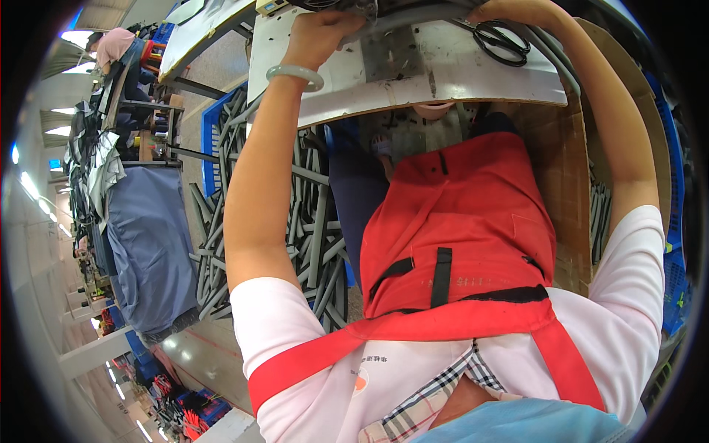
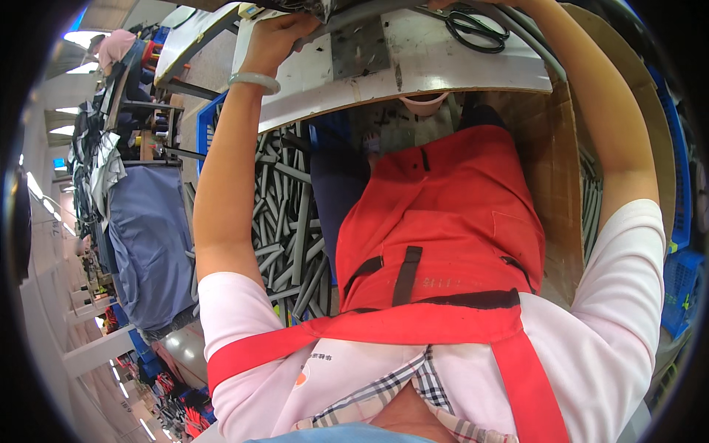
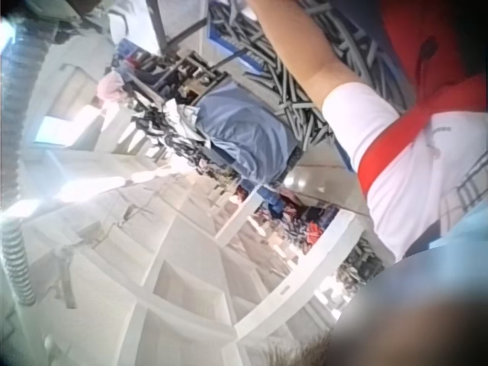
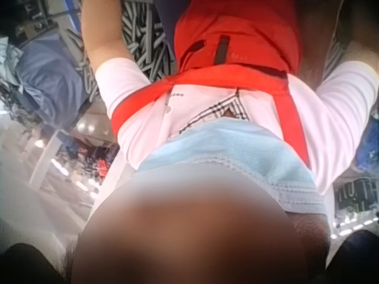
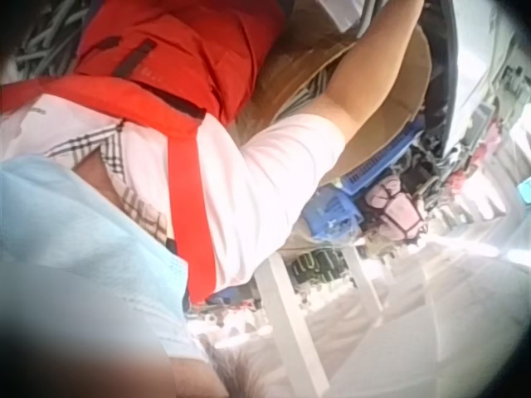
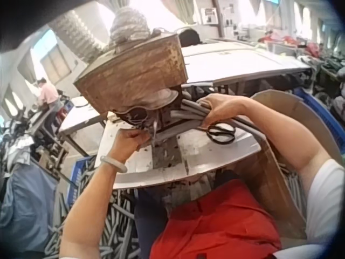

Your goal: Cutting and feeding gray cylindrical foam or rubber components into a processing machine.

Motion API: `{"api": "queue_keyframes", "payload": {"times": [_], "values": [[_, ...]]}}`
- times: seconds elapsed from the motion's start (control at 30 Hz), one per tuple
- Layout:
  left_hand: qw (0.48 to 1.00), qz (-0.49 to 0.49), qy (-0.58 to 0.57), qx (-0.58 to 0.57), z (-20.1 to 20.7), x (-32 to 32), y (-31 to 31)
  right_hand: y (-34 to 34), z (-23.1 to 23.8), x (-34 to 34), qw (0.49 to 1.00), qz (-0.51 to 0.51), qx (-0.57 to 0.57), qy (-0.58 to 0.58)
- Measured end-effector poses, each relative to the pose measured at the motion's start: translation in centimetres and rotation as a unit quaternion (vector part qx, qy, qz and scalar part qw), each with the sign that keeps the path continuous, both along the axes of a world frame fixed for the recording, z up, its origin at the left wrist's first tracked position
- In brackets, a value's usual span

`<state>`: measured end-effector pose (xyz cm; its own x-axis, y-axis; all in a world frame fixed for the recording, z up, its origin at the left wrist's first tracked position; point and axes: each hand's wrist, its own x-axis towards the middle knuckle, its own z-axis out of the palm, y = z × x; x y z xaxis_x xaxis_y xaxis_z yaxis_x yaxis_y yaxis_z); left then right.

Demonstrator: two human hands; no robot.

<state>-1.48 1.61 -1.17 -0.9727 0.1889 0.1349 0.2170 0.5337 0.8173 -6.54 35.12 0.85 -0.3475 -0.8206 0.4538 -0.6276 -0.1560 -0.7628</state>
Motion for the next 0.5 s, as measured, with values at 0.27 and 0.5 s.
{"api": "queue_keyframes", "payload": {"times": [0.27, 0.5], "values": [[0.999, -0.021, 0.013, 0.042, -0.1, -1.5, -1.3, -2.5, 4.9, 3.9, 0.874, -0.35, 0.333, -0.052], [0.996, 0.027, 0.031, 0.073, 1.0, 1.6, -2.4, -0.9, 5.0, 6.2, 0.867, -0.386, 0.315, 0.022]]}}
